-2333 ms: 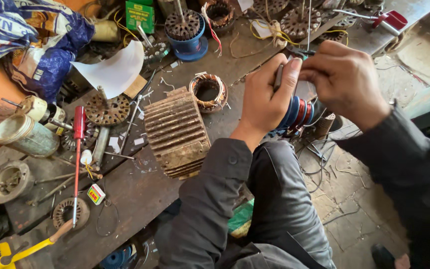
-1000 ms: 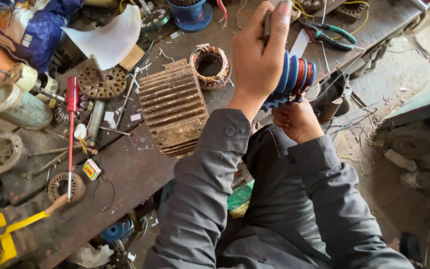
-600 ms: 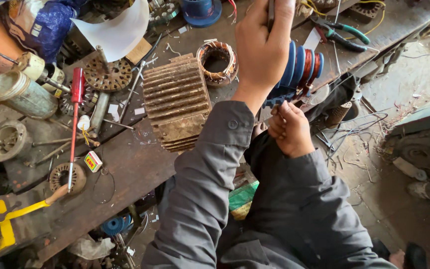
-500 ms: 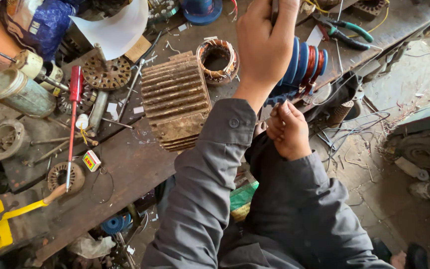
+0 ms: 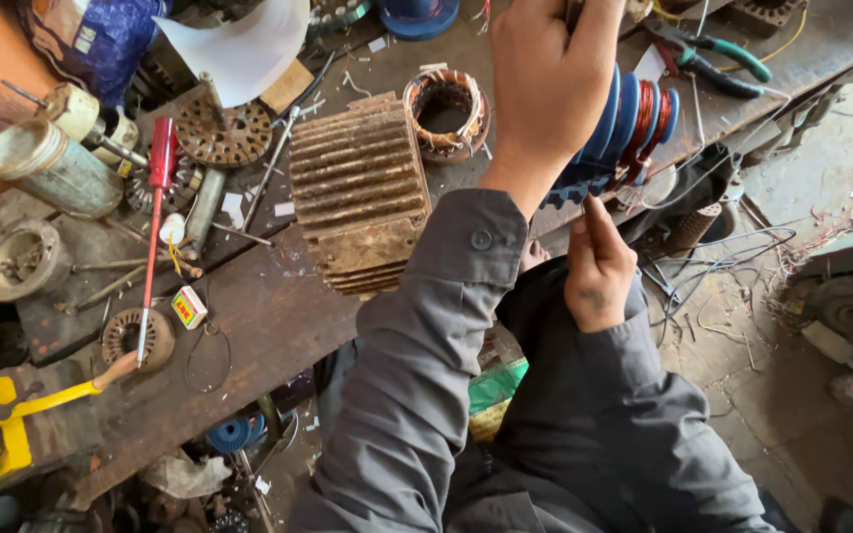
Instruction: The person winds copper wire by hand onto a blue plastic bobbin held in their left hand. They rotate the bobbin and guide the wire to create a tight, even coil, occasionally adjusting the wire tension with their right hand.
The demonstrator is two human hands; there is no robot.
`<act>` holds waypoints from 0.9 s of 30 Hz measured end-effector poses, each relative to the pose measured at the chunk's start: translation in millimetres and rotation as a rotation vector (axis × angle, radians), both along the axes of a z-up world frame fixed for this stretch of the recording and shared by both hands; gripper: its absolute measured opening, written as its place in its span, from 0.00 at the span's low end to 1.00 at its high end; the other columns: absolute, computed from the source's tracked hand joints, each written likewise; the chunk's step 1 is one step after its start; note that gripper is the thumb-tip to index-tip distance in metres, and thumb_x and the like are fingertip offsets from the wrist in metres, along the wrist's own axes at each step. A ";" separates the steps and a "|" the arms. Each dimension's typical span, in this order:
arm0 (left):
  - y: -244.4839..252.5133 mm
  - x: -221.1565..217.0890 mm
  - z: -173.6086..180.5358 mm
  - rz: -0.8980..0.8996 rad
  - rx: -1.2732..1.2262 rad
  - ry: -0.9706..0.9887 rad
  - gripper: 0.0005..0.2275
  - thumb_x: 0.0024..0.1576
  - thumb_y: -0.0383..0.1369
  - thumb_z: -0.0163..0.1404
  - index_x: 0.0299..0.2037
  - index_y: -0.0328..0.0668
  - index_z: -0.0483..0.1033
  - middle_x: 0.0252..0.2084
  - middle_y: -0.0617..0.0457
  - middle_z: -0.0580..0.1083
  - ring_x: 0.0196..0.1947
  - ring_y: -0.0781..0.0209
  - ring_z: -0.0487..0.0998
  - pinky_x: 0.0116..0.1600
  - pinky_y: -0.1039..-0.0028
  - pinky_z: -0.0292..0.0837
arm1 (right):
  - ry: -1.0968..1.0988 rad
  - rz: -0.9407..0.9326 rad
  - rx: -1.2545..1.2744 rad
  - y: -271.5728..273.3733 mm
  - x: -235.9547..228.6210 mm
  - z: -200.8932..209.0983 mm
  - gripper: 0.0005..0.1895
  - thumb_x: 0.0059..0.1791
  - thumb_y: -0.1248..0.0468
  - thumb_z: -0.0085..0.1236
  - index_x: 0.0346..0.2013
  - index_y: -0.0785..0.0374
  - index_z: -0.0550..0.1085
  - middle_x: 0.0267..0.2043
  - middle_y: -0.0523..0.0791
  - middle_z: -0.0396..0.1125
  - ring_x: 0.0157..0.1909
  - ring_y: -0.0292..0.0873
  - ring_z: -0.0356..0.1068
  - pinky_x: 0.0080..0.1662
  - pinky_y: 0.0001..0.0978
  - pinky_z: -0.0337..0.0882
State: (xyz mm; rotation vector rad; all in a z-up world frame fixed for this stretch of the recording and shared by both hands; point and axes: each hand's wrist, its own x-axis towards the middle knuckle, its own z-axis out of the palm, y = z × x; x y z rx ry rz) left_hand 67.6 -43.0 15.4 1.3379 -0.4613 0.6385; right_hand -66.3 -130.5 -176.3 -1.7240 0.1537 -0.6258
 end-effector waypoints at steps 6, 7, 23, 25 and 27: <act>-10.0 -1.5 -1.4 0.034 0.072 -0.069 0.17 0.65 0.38 0.50 0.27 0.35 0.69 0.17 0.51 0.66 0.17 0.59 0.66 0.31 0.66 0.58 | -0.027 -0.040 -0.158 -5.3 -1.6 5.8 0.17 0.59 0.68 0.53 0.62 0.71 0.72 0.38 0.42 0.72 0.39 0.30 0.65 0.44 0.23 0.68; -10.7 -1.7 -0.9 0.032 0.071 -0.064 0.17 0.65 0.38 0.51 0.26 0.35 0.69 0.17 0.51 0.66 0.17 0.58 0.66 0.31 0.66 0.58 | -0.037 -0.043 -0.174 -5.5 -1.2 6.1 0.17 0.59 0.68 0.53 0.63 0.71 0.72 0.39 0.42 0.72 0.40 0.30 0.65 0.45 0.23 0.69; -2.1 0.6 -4.1 0.061 0.035 0.028 0.13 0.62 0.36 0.52 0.30 0.35 0.71 0.17 0.50 0.69 0.16 0.58 0.70 0.28 0.68 0.60 | -0.033 -0.020 -0.214 -1.5 -0.9 10.6 0.18 0.59 0.68 0.53 0.63 0.70 0.72 0.37 0.48 0.72 0.39 0.32 0.67 0.45 0.26 0.70; -4.0 0.5 -2.3 0.036 0.011 0.013 0.13 0.62 0.36 0.51 0.29 0.35 0.71 0.17 0.50 0.70 0.16 0.58 0.72 0.28 0.69 0.62 | -0.073 -0.026 -0.267 -1.1 -0.4 11.7 0.18 0.59 0.68 0.53 0.63 0.71 0.71 0.39 0.48 0.73 0.41 0.32 0.70 0.46 0.26 0.71; -9.5 -0.6 -1.8 0.014 0.026 -0.043 0.14 0.65 0.36 0.51 0.29 0.36 0.70 0.18 0.50 0.70 0.18 0.58 0.72 0.29 0.69 0.62 | -0.021 -0.037 -0.225 -2.6 -2.8 10.8 0.18 0.58 0.68 0.53 0.63 0.70 0.72 0.36 0.48 0.72 0.38 0.32 0.67 0.44 0.26 0.69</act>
